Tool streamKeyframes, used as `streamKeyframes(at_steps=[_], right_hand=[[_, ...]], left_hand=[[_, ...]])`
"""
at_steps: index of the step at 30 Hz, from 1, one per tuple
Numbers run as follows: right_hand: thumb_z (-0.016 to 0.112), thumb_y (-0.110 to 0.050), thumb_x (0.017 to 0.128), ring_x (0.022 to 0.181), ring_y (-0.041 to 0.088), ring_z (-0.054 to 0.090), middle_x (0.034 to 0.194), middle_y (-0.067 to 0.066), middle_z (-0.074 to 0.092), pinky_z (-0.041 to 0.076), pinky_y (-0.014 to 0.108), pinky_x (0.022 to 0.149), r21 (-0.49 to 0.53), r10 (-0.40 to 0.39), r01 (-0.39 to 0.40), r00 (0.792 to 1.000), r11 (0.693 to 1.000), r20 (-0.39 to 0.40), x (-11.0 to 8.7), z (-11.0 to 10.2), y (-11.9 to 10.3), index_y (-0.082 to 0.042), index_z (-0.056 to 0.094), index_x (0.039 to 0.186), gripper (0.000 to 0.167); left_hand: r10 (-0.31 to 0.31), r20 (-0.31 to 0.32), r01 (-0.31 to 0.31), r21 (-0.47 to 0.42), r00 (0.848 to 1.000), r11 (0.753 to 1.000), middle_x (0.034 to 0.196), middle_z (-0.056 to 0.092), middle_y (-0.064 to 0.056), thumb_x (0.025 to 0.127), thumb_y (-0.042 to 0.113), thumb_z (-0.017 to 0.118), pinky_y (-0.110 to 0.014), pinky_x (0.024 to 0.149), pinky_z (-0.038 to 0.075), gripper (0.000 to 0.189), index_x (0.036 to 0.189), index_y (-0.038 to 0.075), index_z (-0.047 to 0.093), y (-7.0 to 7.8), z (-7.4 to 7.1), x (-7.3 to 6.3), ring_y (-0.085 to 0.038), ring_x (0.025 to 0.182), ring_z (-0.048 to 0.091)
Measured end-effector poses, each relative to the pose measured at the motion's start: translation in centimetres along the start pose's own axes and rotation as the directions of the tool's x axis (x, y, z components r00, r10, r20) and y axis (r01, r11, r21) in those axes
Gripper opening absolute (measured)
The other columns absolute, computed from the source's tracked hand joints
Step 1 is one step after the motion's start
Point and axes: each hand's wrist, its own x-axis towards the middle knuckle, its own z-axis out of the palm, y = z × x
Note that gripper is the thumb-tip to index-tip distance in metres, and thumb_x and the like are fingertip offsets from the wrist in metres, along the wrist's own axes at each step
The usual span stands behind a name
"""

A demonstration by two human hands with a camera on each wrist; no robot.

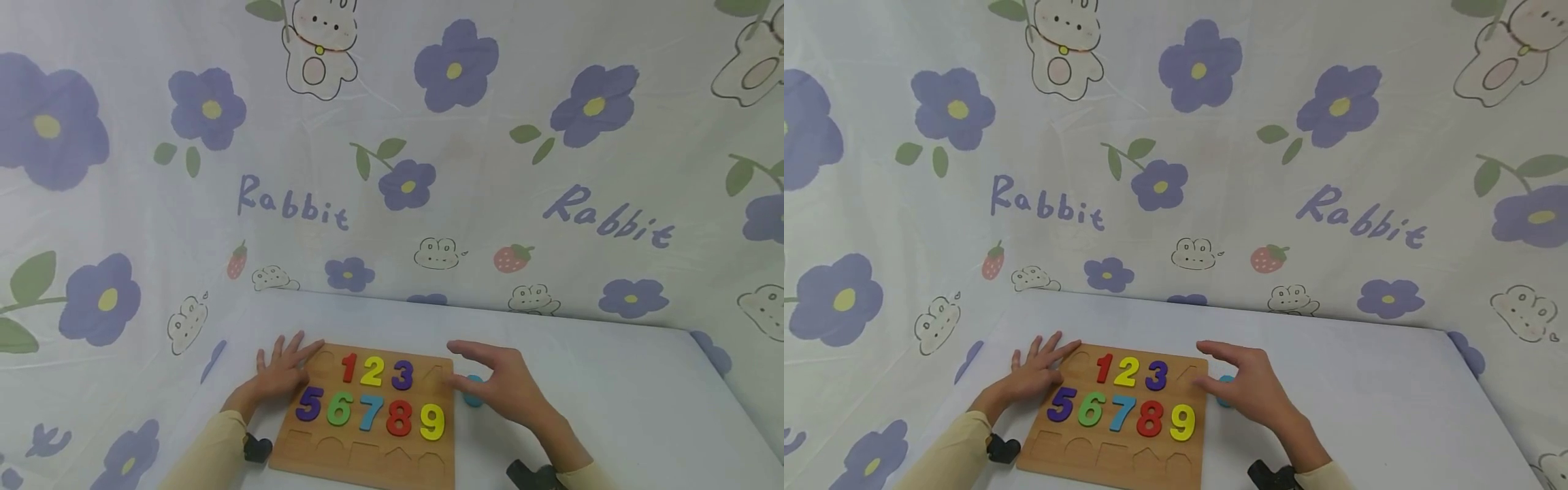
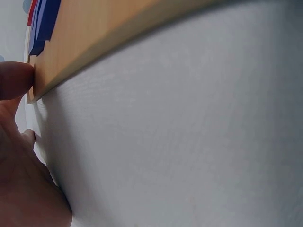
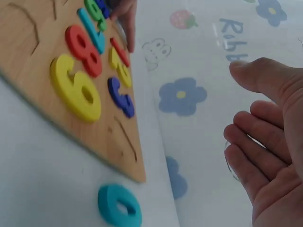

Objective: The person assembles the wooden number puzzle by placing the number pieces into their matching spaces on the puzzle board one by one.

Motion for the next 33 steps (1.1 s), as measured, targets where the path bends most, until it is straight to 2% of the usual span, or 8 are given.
streamKeyframes(at_steps=[4, 9, 14, 18, 21, 24, 28, 33], right_hand=[[0.090, -0.035, 0.091, 0.132, 0.025, 0.073, 0.139, -0.005, 0.078, 0.060, 0.055, 0.108, -0.002, 0.013, -0.013, 1.000, 1.000, 0.001, -1.5, -1.7, 1.2, -0.022, 0.076, 0.140, 0.052], [0.090, -0.040, 0.091, 0.131, 0.022, 0.073, 0.137, -0.009, 0.078, 0.060, 0.052, 0.107, -0.030, 0.038, -0.038, 0.999, 0.999, 0.005, -3.2, -3.4, 3.0, -0.025, 0.076, 0.140, 0.053], [0.092, -0.036, 0.089, 0.128, 0.021, 0.075, 0.135, -0.008, 0.079, 0.062, 0.048, 0.105, -0.063, 0.022, -0.022, 1.000, 0.998, 0.001, -4.7, -4.9, 4.9, -0.026, 0.077, 0.138, 0.052], [0.093, -0.033, 0.087, 0.125, 0.015, 0.076, 0.133, -0.011, 0.079, 0.061, 0.030, 0.104, -0.087, 0.012, -0.013, 1.000, 0.996, -0.010, -5.8, -5.8, 6.4, -0.029, 0.077, 0.136, 0.051], [0.094, -0.030, 0.086, 0.123, 0.008, 0.075, 0.133, -0.012, 0.079, 0.054, 0.013, 0.103, -0.080, -0.005, 0.003, 1.000, 0.997, -0.026, -6.5, -6.3, 7.5, -0.030, 0.078, 0.135, 0.052], [0.095, -0.028, 0.086, 0.122, 0.004, 0.075, 0.132, -0.010, 0.080, 0.047, 0.004, 0.103, -0.057, -0.016, 0.014, 0.999, 0.998, -0.037, -6.9, -6.7, 8.2, -0.029, 0.078, 0.135, 0.052], [0.095, -0.028, 0.085, 0.122, 0.002, 0.074, 0.131, -0.005, 0.081, 0.045, 0.003, 0.103, -0.025, -0.001, 0.000, 0.999, 1.000, -0.032, -7.1, -6.8, 8.8, -0.028, 0.078, 0.134, 0.051], [0.095, -0.030, 0.085, 0.123, 0.003, 0.074, 0.131, -0.005, 0.081, 0.047, 0.006, 0.104, -0.034, 0.010, -0.010, 1.000, 0.999, -0.023, -7.1, -6.5, 9.4, -0.028, 0.078, 0.134, 0.051]], left_hand=[[-0.008, 0.005, 0.008, 0.023, 1.000, 1.000, 0.185, 0.006, -0.021, 0.095, 0.018, 0.053, -0.082, 0.120, -0.025, 0.076, 0.170, 0.028, 0.043, -0.1, 0.1, 0.1, -0.057, 0.166, -0.016], [0.004, -0.007, -0.004, 0.014, 1.000, 1.000, 0.184, 0.008, -0.022, 0.094, 0.018, 0.054, -0.083, 0.119, -0.025, 0.075, 0.169, 0.028, 0.045, -0.2, 0.2, 0.1, -0.058, 0.166, -0.015], [0.010, -0.007, -0.010, 0.008, 1.000, 1.000, 0.184, 0.008, -0.022, 0.094, 0.019, 0.054, -0.083, 0.119, -0.025, 0.075, 0.168, 0.030, 0.046, 0.1, 0.0, -0.1, -0.058, 0.166, -0.014], [0.020, -0.003, -0.020, -0.011, 1.000, 1.000, 0.184, 0.008, -0.024, 0.093, 0.018, 0.056, -0.084, 0.117, -0.026, 0.076, 0.167, 0.030, 0.047, 0.0, -0.1, 0.0, -0.060, 0.165, -0.015], [0.018, 0.001, -0.018, 0.013, 1.000, 1.000, 0.184, 0.006, -0.023, 0.094, 0.018, 0.055, -0.084, 0.118, -0.025, 0.076, 0.168, 0.030, 0.045, -0.4, 0.2, 0.3, -0.060, 0.165, -0.015], [0.019, 0.000, -0.019, 0.027, 1.000, 0.999, 0.184, 0.006, -0.023, 0.095, 0.019, 0.055, -0.085, 0.117, -0.025, 0.076, 0.169, 0.031, 0.045, -0.9, 0.4, 0.6, -0.060, 0.164, -0.015], [0.022, -0.005, -0.022, 0.010, 1.000, 1.000, 0.184, 0.008, -0.024, 0.093, 0.018, 0.056, -0.085, 0.117, -0.025, 0.076, 0.168, 0.031, 0.046, -0.6, 0.2, 0.3, -0.061, 0.164, -0.014], [0.015, 0.008, -0.015, 0.007, 1.000, 1.000, 0.184, 0.006, -0.022, 0.094, 0.017, 0.054, -0.084, 0.118, -0.026, 0.077, 0.169, 0.030, 0.044, -0.4, 0.2, 0.2, -0.059, 0.165, -0.016]])
